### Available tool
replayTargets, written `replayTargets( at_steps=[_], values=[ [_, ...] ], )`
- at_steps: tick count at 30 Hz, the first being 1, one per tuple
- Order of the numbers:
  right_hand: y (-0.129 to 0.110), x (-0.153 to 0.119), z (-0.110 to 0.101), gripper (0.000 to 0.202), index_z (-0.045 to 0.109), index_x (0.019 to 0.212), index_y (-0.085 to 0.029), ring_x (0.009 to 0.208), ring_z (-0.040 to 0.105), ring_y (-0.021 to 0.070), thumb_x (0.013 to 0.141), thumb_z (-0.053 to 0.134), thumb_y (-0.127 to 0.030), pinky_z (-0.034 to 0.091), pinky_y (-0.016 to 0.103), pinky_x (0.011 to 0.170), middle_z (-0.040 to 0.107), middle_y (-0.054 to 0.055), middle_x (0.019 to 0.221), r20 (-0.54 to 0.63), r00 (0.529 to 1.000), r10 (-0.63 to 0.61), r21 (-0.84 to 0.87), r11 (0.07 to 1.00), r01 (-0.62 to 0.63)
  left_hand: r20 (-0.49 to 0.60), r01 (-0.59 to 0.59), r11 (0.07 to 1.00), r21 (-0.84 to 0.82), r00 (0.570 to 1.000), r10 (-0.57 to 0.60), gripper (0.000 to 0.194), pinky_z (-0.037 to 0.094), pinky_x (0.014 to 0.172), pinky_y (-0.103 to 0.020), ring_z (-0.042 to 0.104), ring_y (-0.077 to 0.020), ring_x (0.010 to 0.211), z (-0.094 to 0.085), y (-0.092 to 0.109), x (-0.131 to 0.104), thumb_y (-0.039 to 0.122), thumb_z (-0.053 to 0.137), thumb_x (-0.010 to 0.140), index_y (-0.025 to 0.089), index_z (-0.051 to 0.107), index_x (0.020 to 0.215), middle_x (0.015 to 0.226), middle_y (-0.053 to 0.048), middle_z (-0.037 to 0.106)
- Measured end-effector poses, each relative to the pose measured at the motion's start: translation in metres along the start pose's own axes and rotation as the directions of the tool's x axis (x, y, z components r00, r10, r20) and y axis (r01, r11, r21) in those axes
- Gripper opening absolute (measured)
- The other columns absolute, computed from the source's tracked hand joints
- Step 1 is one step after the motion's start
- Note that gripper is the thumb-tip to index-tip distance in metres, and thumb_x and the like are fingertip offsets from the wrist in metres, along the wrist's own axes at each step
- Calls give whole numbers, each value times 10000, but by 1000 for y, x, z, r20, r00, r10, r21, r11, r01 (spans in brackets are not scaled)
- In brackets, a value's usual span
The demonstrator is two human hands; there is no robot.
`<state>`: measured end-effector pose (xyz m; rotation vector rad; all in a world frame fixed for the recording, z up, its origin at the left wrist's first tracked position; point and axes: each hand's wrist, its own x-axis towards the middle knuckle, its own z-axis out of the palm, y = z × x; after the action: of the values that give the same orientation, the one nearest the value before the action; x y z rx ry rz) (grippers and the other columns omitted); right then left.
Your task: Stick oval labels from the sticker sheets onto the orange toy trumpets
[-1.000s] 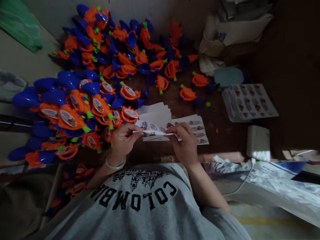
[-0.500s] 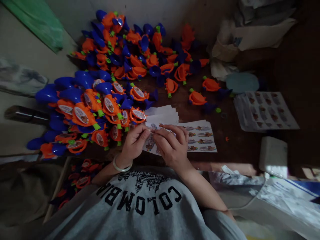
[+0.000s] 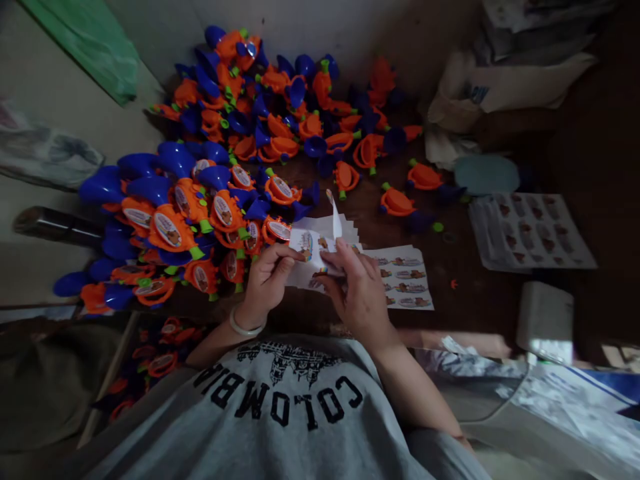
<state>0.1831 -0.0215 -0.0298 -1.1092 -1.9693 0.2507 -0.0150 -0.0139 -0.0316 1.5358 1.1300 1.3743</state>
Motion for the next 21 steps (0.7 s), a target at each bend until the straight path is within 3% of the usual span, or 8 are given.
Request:
replayTargets(
  at_steps=[3, 7, 11, 13, 16, 18, 20, 21],
  values=[
    [-1, -3, 6, 897, 171, 1678, -337, 1012, 784, 240, 977, 703, -166, 627, 446, 944, 850, 26, 1066, -56, 998, -29, -28, 999, 27, 11, 39, 998, -53, 999, -38, 328, 561, 811, -298, 730, -183, 865, 2, 1, 2, 517, 636, 1011, 216, 733, 922, 903, -47, 782],
    [5, -8, 9, 716, 445, 1558, -362, 851, 788, 196, 945, 736, -136, 641, 375, 879, 856, -20, 969, -136, 978, -156, -133, 981, 138, -5, 179, 973, -149, 983, -181, 404, 540, 734, -281, 679, -168, 785, 8, -1, 1, 605, 666, 963, 211, 709, 887, 868, -33, 753],
    [20, -19, 10, 526, 639, 1376, -393, 890, 782, 206, 927, 727, -133, 638, 397, 884, 840, -17, 995, -158, 970, -183, -164, 974, 157, -5, 274, 949, -155, 961, -278, 417, 444, 571, -247, 549, -129, 632, 11, -5, -2, 619, 658, 959, 213, 699, 876, 753, 3, 661],
    [21, -25, 11, 518, 681, 1316, -395, 969, 768, 208, 901, 727, -90, 626, 405, 907, 826, -15, 1023, -201, 953, -227, -137, 970, 202, 49, 292, 947, -137, 957, -287, 387, 419, 537, -241, 527, -123, 597, 11, -11, 1, 594, 675, 953, 212, 687, 893, 717, 16, 631],
    [11, -36, 12, 414, 715, 1213, -371, 1010, 743, 179, 908, 714, -90, 605, 411, 980, 808, -47, 989, -216, 903, -371, -13, 926, 377, 203, 185, 980, 73, 959, -196, 245, 507, 625, -253, 616, -142, 676, 7, -26, 18, 451, 687, 965, 207, 679, 985, 807, 4, 688],
    [6, -39, 9, 273, 714, 1146, -386, 965, 736, 140, 971, 667, -183, 615, 375, 974, 789, -86, 971, -163, 882, -442, 84, 885, 459, 368, 13, 942, 337, 919, -144, 125, 580, 788, -298, 701, -172, 837, 6, -41, 34, 307, 647, 982, 209, 689, 1046, 958, -23, 746],
    [16, -38, 1, 221, 710, 1138, -386, 972, 724, 146, 991, 640, -235, 628, 366, 935, 765, -68, 1006, -144, 918, -369, 103, 917, 385, 492, -136, 850, 509, 856, -158, 132, 600, 921, -359, 733, -207, 978, 6, -54, 49, 196, 612, 972, 214, 711, 1057, 1050, -47, 764],
    [29, -35, -4, 240, 703, 1169, -381, 1015, 715, 169, 978, 650, -245, 625, 386, 938, 752, -42, 1050, -163, 953, -255, 79, 960, 270, 511, -172, 814, 554, 842, -170, 168, 597, 977, -398, 733, -229, 1048, 7, -60, 53, 165, 591, 971, 211, 720, 1069, 1101, -66, 764]
  ],
)
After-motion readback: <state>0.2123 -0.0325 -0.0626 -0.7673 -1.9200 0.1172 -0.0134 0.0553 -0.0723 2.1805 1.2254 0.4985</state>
